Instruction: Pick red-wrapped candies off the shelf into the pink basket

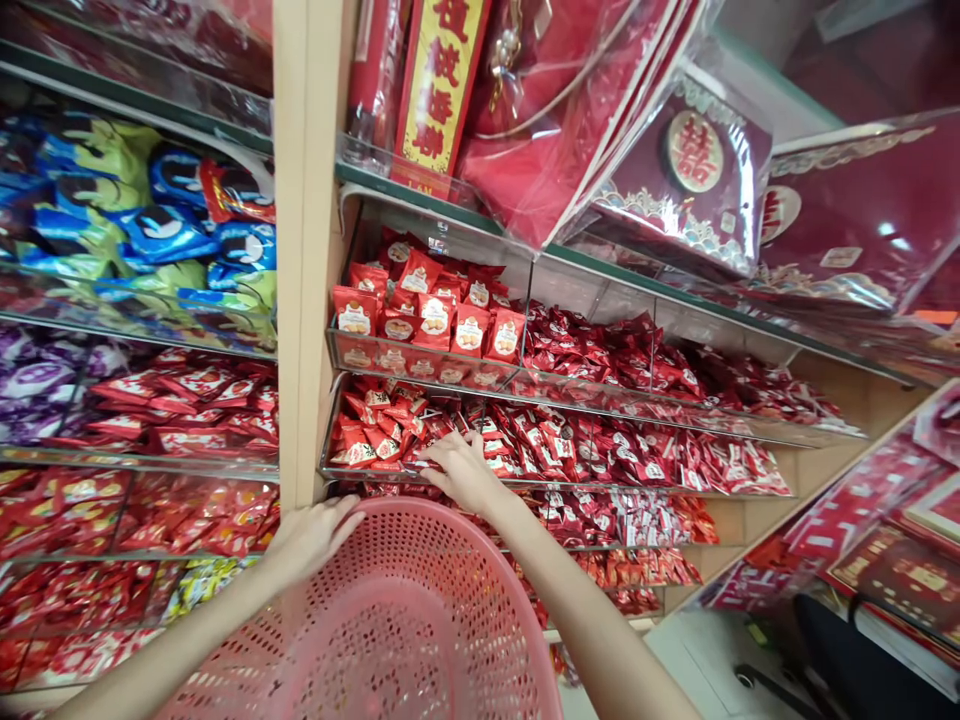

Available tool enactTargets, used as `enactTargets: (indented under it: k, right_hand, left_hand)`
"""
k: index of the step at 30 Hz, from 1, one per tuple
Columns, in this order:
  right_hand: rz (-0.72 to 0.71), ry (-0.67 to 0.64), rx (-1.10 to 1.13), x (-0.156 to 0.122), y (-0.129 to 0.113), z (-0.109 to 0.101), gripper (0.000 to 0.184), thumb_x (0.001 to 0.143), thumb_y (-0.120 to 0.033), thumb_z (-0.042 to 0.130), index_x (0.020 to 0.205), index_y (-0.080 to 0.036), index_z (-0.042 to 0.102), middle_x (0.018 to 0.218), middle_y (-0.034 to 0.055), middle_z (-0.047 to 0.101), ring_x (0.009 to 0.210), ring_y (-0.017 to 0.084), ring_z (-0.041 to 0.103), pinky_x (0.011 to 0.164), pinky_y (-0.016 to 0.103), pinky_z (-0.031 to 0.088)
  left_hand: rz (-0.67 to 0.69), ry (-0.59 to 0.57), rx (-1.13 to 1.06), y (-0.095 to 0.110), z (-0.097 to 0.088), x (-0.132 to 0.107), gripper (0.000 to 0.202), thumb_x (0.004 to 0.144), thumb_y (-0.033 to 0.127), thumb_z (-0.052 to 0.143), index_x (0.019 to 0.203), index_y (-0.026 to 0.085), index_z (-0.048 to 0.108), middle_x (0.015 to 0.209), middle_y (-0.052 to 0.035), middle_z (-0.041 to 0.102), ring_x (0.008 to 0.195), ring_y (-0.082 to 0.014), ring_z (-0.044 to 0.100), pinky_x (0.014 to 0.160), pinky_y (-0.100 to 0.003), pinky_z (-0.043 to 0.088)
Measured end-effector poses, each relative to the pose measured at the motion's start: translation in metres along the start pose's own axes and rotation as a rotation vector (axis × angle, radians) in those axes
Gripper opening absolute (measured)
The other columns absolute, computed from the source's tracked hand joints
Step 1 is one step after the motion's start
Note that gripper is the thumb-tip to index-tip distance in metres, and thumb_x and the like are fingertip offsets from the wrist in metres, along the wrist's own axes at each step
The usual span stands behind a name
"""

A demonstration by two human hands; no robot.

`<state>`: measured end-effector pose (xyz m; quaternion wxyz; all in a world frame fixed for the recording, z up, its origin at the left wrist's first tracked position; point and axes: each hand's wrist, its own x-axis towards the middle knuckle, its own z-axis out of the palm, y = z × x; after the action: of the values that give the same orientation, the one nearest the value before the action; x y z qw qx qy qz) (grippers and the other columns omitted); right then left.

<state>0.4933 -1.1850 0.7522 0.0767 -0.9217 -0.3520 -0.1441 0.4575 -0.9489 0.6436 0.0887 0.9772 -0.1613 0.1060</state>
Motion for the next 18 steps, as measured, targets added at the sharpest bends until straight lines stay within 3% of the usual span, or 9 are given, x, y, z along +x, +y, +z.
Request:
enactTargets:
  k: [4, 9, 13, 18]
  right_hand:
    - [0.021, 0.116, -0.086, 0.007, 0.001, -0.007, 0.023, 0.092, -0.035, 0.044, 0.101, -0.022, 0.06, 0.098, 0.0042, 0.065, 0.096, 0.018, 0.05, 0.084, 0.035, 0.025]
    - [0.145, 0.219, -0.466, 0.029, -0.001, -0.005, 0.024, 0.093, -0.024, 0.036, 0.104, -0.016, 0.057, 0.094, 0.01, 0.061, 0.091, 0.023, 0.048, 0.08, 0.036, 0.028]
    - [0.285, 0.212, -0.644, 0.047, -0.002, 0.005, 0.024, 0.089, -0.011, 0.036, 0.1, -0.013, 0.057, 0.091, 0.0128, 0.061, 0.086, 0.025, 0.052, 0.079, 0.038, 0.029]
    - [0.374, 0.147, -0.593, 0.068, 0.004, 0.01, 0.025, 0.086, -0.009, 0.04, 0.091, -0.013, 0.064, 0.087, 0.0151, 0.066, 0.086, 0.024, 0.058, 0.084, 0.04, 0.029]
  left_hand:
    - [0.003, 0.009, 0.001, -0.001, 0.002, 0.0, 0.045, 0.093, 0.042, 0.016, 0.105, 0.021, 0.053, 0.092, -0.0085, 0.07, 0.076, -0.0269, 0.068, 0.061, -0.035, 0.049]
    - [0.0, 0.011, 0.001, -0.001, 0.003, 0.0, 0.044, 0.093, 0.042, 0.017, 0.105, 0.022, 0.054, 0.092, -0.0083, 0.07, 0.076, -0.0261, 0.068, 0.061, -0.034, 0.049]
    - [0.01, 0.032, -0.014, -0.002, 0.006, 0.0, 0.043, 0.094, 0.04, 0.019, 0.106, 0.021, 0.055, 0.094, -0.0083, 0.069, 0.076, -0.026, 0.068, 0.061, -0.036, 0.051]
    - [0.013, 0.046, -0.013, -0.002, 0.007, -0.001, 0.041, 0.094, 0.038, 0.02, 0.11, 0.021, 0.054, 0.097, -0.0088, 0.069, 0.077, -0.0262, 0.068, 0.062, -0.037, 0.052]
